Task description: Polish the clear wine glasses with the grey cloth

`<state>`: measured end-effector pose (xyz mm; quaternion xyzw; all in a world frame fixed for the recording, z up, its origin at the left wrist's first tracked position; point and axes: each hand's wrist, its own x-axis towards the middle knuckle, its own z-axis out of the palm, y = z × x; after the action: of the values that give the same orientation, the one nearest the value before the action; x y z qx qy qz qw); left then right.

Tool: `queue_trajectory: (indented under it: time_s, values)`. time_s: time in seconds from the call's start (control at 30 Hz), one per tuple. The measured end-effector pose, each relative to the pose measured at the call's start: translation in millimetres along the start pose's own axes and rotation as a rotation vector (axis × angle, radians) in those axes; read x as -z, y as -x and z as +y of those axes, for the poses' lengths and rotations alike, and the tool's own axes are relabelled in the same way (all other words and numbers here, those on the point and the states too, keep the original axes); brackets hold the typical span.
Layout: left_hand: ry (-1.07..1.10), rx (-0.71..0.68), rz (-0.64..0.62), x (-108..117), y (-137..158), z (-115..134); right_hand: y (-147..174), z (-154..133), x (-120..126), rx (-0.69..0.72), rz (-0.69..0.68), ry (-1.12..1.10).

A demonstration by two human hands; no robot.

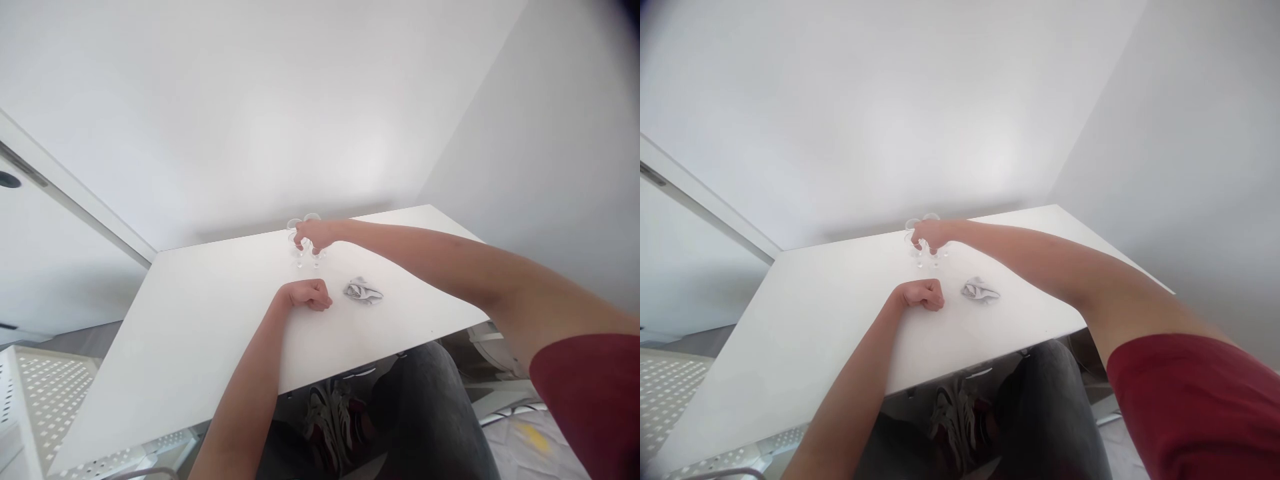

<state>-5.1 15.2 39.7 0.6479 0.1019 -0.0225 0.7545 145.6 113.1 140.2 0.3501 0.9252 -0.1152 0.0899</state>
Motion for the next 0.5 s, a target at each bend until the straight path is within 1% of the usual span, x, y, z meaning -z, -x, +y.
queue_trajectory:
  time_s: [0.17, 0.27, 0.4, 0.5]
  values:
    - [-0.044, 0.044, -0.06, -6, -3, 2, -42, -41, 6, 0.078, -0.02, 0.011]
    - [-0.053, 0.047, -0.07, -8, -4, 3, -61, -67, 9, 0.106, -0.024, 0.027]
    - [-0.039, 0.029, -0.07, -8, -5, 2, -78, -104, 13, 0.156, -0.015, 0.07]
    - [-0.021, 0.029, -0.06, -7, -4, 2, -86, -129, 17, 0.227, -0.007, 0.122]
